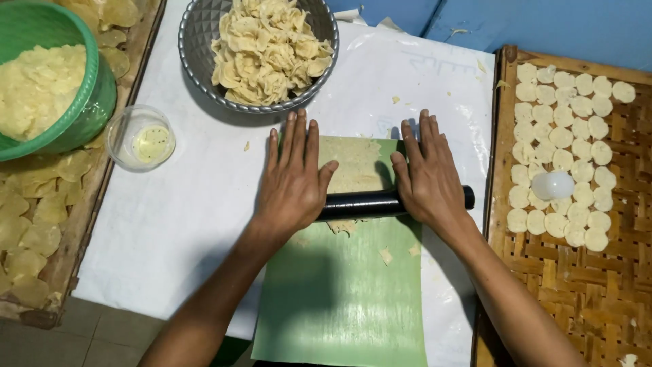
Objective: Rolling out small pieces of dough on a leaf using a rolling pin to create thin snack chips.
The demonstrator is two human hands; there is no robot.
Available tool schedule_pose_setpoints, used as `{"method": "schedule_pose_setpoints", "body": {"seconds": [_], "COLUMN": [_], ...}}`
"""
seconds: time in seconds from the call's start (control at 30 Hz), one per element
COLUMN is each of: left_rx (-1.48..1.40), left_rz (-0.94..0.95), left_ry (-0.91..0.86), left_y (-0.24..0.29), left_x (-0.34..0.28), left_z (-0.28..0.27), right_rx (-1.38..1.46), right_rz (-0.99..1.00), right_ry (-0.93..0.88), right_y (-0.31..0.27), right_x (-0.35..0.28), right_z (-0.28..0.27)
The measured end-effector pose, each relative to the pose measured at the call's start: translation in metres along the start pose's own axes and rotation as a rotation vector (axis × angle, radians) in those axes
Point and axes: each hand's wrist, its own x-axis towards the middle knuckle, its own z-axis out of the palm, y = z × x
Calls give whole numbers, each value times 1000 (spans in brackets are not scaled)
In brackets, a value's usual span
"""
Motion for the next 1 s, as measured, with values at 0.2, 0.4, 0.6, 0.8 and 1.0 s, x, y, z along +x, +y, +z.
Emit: {"method": "schedule_pose_setpoints", "body": {"seconds": [0.2, 0.4, 0.6, 0.8, 1.0], "left_rx": [205, 267, 263, 157, 50], "left_rz": [156, 401, 551, 455, 401], "left_ry": [147, 140, 105, 64, 84], "left_y": [19, 1, -2, -18, -19], "left_x": [-50, -103, -87, -10, 30], "left_z": [17, 40, 5, -15, -9], "right_rx": [-229, -167, -300, -180, -49], "right_rz": [-130, -204, -278, -231, -160], "right_ry": [99, 13, -39, -20, 26], "right_y": [-4, -12, 16, 23, 21], "right_x": [-56, -103, -126, -30, 29], "right_z": [8, -13, -8, -39, -15]}}
